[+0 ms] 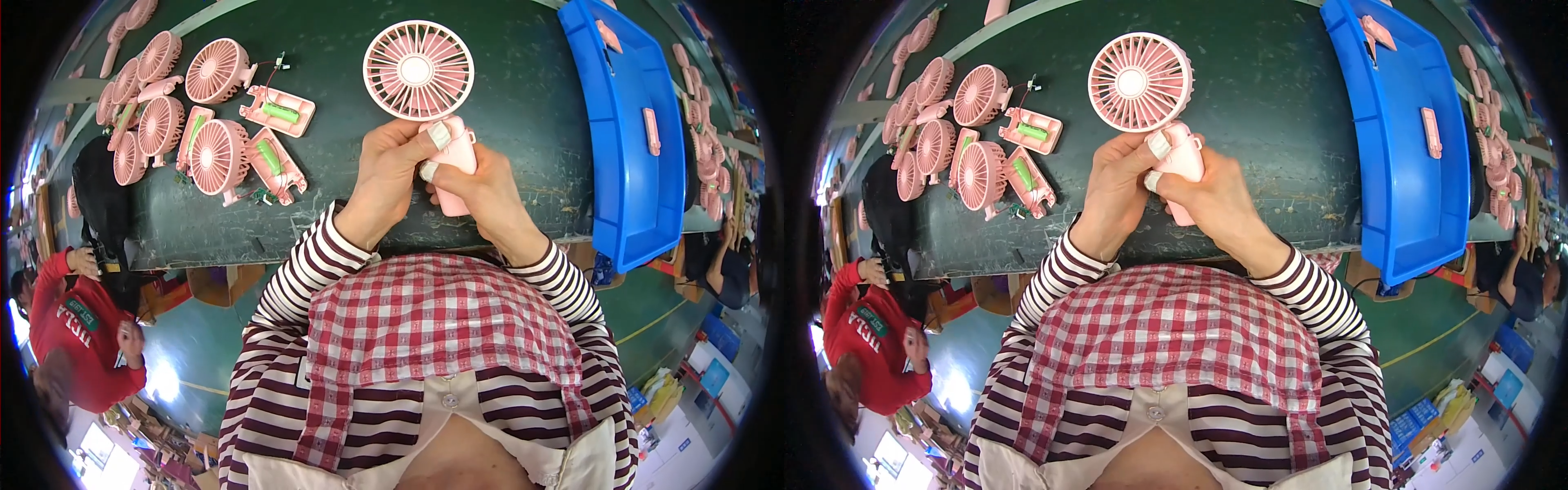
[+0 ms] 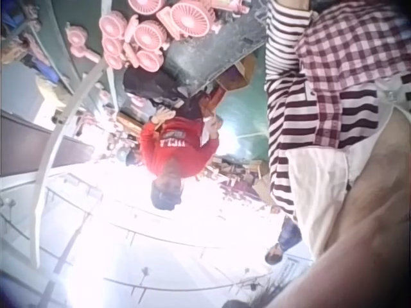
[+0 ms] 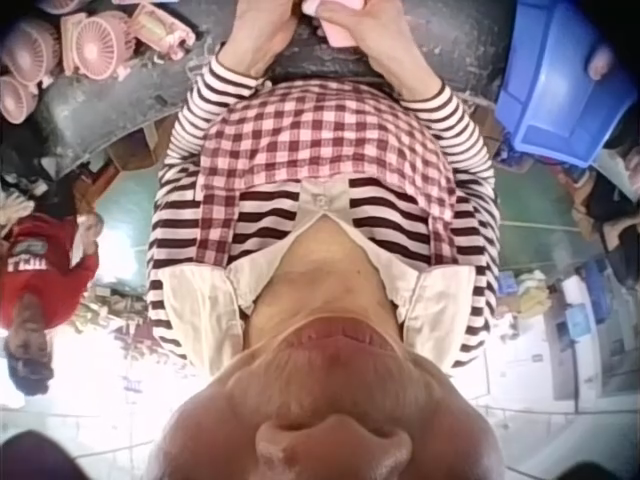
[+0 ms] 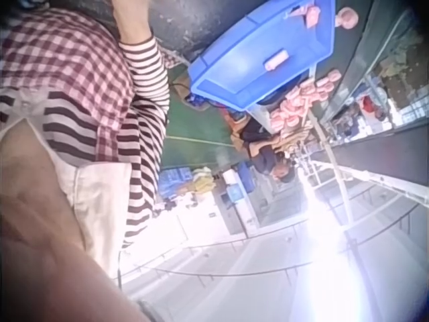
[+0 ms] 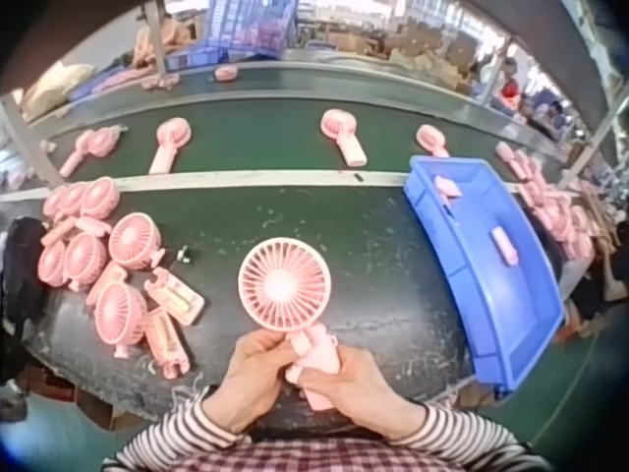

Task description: The person assembles handheld fans by fitting circuit boards and batteries into the handle housings, snapping the casing covers on, and testing the fans before placing them onto the conveyor belt.

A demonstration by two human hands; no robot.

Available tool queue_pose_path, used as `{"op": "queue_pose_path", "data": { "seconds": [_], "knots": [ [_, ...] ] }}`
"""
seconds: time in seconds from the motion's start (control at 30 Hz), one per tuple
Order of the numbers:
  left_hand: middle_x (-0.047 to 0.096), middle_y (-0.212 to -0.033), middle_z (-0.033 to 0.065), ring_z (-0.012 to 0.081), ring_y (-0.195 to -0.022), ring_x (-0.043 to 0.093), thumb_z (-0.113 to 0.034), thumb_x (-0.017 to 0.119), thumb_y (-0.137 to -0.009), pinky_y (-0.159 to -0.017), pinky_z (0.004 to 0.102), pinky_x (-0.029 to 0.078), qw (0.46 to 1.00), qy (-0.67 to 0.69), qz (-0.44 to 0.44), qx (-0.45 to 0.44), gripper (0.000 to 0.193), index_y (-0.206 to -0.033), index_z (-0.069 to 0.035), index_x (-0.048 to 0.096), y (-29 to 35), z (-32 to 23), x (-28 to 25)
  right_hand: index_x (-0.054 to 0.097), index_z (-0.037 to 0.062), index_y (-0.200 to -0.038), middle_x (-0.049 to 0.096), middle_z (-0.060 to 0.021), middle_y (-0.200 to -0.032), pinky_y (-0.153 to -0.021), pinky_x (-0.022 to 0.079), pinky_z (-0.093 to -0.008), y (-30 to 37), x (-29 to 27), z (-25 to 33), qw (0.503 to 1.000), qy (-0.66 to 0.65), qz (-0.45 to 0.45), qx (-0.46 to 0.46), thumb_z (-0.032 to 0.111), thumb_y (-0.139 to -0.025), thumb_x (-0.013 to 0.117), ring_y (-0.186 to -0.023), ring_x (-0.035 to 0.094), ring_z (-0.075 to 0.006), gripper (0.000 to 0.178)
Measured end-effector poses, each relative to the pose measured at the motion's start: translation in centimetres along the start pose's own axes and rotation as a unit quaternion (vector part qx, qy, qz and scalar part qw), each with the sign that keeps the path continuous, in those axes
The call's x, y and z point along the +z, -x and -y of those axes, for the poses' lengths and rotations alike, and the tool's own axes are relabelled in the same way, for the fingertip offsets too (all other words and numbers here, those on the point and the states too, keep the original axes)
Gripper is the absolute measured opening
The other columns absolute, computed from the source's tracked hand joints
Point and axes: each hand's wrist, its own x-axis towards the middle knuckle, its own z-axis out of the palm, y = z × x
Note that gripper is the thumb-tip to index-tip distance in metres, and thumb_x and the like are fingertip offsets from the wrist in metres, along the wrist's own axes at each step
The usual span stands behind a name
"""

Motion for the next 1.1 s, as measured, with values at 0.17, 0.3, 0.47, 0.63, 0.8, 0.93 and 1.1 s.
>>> {"op": "queue_pose_path", "data": {
  "seconds": [0.17, 0.3, 0.47, 0.63, 0.8, 0.93, 1.1],
  "knots": [
    [0.064, -0.088, 0.0082, 0.0107, -0.074, 0.059, -0.011, 0.058, -0.084, -0.063, 0.0229, 0.048, 1.000, 0.002, -0.016, 0.009, 0.022, -0.099, 0.004, 0.060, -0.3, 0.2, 0.1, 0.054, -0.0058, -0.095, 0.060, -0.0091, -0.080, -0.057, 0.049, -0.0252, -0.7, -0.2, 0.1, 1.000, -0.016, 0.014, 0.011, 0.009, -0.075, 0.066, -0.065, 0.059, -0.0140, 0.028],
    [0.063, -0.088, 0.0080, 0.0106, -0.072, 0.059, -0.010, 0.057, -0.084, -0.062, 0.0227, 0.048, 1.000, -0.007, -0.012, -0.005, 0.022, -0.101, 0.004, 0.059, -0.8, 0.0, 0.1, 0.054, -0.0061, -0.096, 0.060, -0.0100, -0.081, -0.058, 0.050, -0.0256, -1.0, -0.7, 0.3, 0.999, -0.036, 0.028, 0.006, 0.009, -0.075, 0.066, -0.067, 0.060, -0.0146, 0.029],
    [0.063, -0.087, 0.0080, 0.0108, -0.072, 0.059, -0.003, 0.054, -0.082, -0.060, 0.0229, 0.048, 0.999, -0.046, 0.009, -0.022, 0.021, -0.101, 0.004, 0.059, -0.8, -0.5, 0.2, 0.053, -0.0075, -0.100, 0.061, -0.0116, -0.085, -0.061, 0.052, -0.0265, -1.0, -0.9, 0.9, 0.999, -0.035, 0.031, 0.011, 0.004, -0.073, 0.060, -0.069, 0.061, -0.0161, 0.030],
    [0.063, -0.087, 0.0088, 0.0114, -0.072, 0.060, 0.002, 0.052, -0.080, -0.060, 0.0232, 0.049, 0.999, -0.052, 0.006, 0.000, 0.022, -0.102, 0.005, 0.057, -0.9, -0.2, 0.2, 0.056, -0.0049, -0.093, 0.060, -0.0081, -0.077, -0.053, 0.048, -0.0241, -1.2, -0.7, 0.4, 0.997, -0.077, 0.022, -0.001, 0.005, -0.072, 0.064, -0.063, 0.059, -0.0132, 0.024],
    [0.063, -0.088, 0.0096, 0.0111, -0.070, 0.059, 0.004, 0.049, -0.080, -0.056, 0.0218, 0.048, 0.998, -0.063, 0.022, 0.018, 0.022, -0.101, 0.005, 0.057, -1.8, -0.3, 0.2, 0.056, -0.0048, -0.093, 0.060, -0.0080, -0.077, -0.053, 0.048, -0.0245, -2.0, -1.0, 0.5, 0.994, -0.105, 0.029, -0.013, 0.004, -0.072, 0.063, -0.063, 0.059, -0.0134, 0.024],
    [0.063, -0.085, 0.0072, 0.0090, -0.064, 0.057, 0.001, 0.049, -0.081, -0.050, 0.0193, 0.044, 0.997, -0.074, 0.002, -0.012, 0.021, -0.101, 0.004, 0.057, -2.6, -0.9, 0.5, 0.054, -0.0053, -0.098, 0.061, -0.0097, -0.082, -0.056, 0.050, -0.0254, -2.4, -1.3, 0.7, 0.993, -0.103, 0.048, -0.019, 0.006, -0.075, 0.060, -0.066, 0.060, -0.0155, 0.027],
    [0.059, -0.079, 0.0038, 0.0071, -0.060, 0.052, -0.016, 0.051, -0.088, -0.050, 0.0188, 0.040, 0.998, -0.054, -0.006, 0.040, 0.023, -0.100, 0.002, 0.058, -4.5, -1.1, -0.4, 0.053, -0.0048, -0.104, 0.062, -0.0109, -0.083, -0.057, 0.052, -0.0266, -3.8, -2.1, 2.4, 0.984, -0.152, 0.083, -0.045, 0.006, -0.076, 0.056, -0.066, 0.062, -0.0173, 0.030]
  ]
}}
